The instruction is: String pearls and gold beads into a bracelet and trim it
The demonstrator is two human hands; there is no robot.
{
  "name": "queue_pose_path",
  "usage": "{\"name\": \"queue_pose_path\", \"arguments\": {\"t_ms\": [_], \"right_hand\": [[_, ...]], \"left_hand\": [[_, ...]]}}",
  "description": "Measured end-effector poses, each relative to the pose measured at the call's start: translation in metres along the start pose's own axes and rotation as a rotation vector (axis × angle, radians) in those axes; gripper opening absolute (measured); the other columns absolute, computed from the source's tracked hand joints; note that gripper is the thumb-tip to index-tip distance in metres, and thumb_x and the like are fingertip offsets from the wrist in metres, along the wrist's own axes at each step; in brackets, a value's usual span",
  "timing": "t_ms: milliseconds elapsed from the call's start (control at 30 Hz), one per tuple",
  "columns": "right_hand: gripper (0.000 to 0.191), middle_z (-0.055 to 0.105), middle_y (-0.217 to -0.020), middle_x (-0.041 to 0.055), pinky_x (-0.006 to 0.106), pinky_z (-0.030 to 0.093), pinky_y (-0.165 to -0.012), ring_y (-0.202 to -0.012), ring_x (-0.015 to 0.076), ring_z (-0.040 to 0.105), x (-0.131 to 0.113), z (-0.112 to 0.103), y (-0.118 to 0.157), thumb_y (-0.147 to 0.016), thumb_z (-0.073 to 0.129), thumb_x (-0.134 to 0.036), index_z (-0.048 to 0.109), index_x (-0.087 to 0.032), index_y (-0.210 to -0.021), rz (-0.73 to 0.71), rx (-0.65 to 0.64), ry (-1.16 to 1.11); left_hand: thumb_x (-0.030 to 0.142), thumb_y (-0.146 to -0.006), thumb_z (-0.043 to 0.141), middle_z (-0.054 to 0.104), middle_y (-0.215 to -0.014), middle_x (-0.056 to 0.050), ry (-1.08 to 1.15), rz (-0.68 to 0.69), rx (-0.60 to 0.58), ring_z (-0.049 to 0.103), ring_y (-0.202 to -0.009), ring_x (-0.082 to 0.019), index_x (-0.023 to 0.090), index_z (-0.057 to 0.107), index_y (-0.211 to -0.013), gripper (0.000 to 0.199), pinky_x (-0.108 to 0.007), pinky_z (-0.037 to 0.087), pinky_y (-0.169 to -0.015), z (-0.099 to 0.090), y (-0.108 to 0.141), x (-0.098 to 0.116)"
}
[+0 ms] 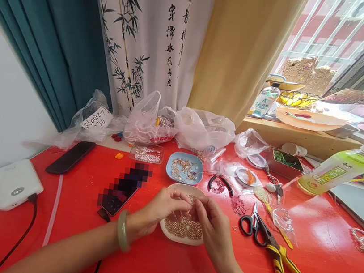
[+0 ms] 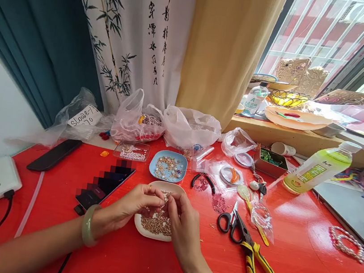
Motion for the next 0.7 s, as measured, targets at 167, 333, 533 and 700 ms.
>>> {"name": "queue_pose_path", "arguments": {"t_ms": [167,333,533,700], "right_hand": [[0.024,0.058,-0.061,0.0008,0.023,0.043,-0.052,-0.055,0.0122,0.054,0.000,0.000,0.001,-0.080,0.047,-0.039,0.056,-0.017,-0.075,-0.002,-0.001,0.010],[0.023,0.061,-0.063,0.0018,0.022,0.043,-0.052,-0.056,0.0123,0.054,-0.002,0.000,0.000,-0.078,0.050,-0.037,0.060,-0.016,-0.076,0.011,-0.012,-0.049],[0.021,0.063,-0.064,0.0022,0.021,0.044,-0.051,-0.056,0.0124,0.054,-0.004,-0.005,-0.002,-0.077,0.052,-0.034,0.063,-0.016,-0.076,0.000,-0.001,-0.030],[0.015,0.065,-0.074,0.0032,0.023,0.048,-0.059,-0.066,0.0137,0.059,-0.021,-0.008,0.000,-0.081,0.049,-0.025,0.062,-0.018,-0.080,-0.224,0.026,0.111]], "left_hand": [[0.022,-0.059,0.059,0.055,-0.059,0.000,0.002,0.002,-0.020,0.045,-0.050,-0.006,0.012,0.058,-0.062,0.011,-0.020,0.033,-0.050,0.001,0.001,0.002],[0.022,-0.058,0.060,0.055,-0.062,-0.001,0.026,-0.003,-0.038,0.046,-0.053,-0.007,0.012,0.059,-0.063,0.011,-0.020,0.035,-0.051,0.001,0.001,0.003],[0.021,-0.059,0.059,0.053,-0.059,0.000,0.040,-0.037,-0.052,0.046,-0.052,-0.007,0.011,0.058,-0.063,0.010,-0.020,0.035,-0.051,0.001,0.000,-0.001],[0.021,-0.058,0.061,0.053,-0.061,0.000,0.103,-0.039,-0.089,0.047,-0.055,-0.007,0.012,0.058,-0.064,0.011,-0.020,0.036,-0.053,0.004,0.000,-0.002]]}}
Point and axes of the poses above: each hand's wrist, its own y-axis away from the middle knuckle, its own z-axis out of the palm, x = y × z, the point moved 9 cm from there along -y, towards the middle knuckle
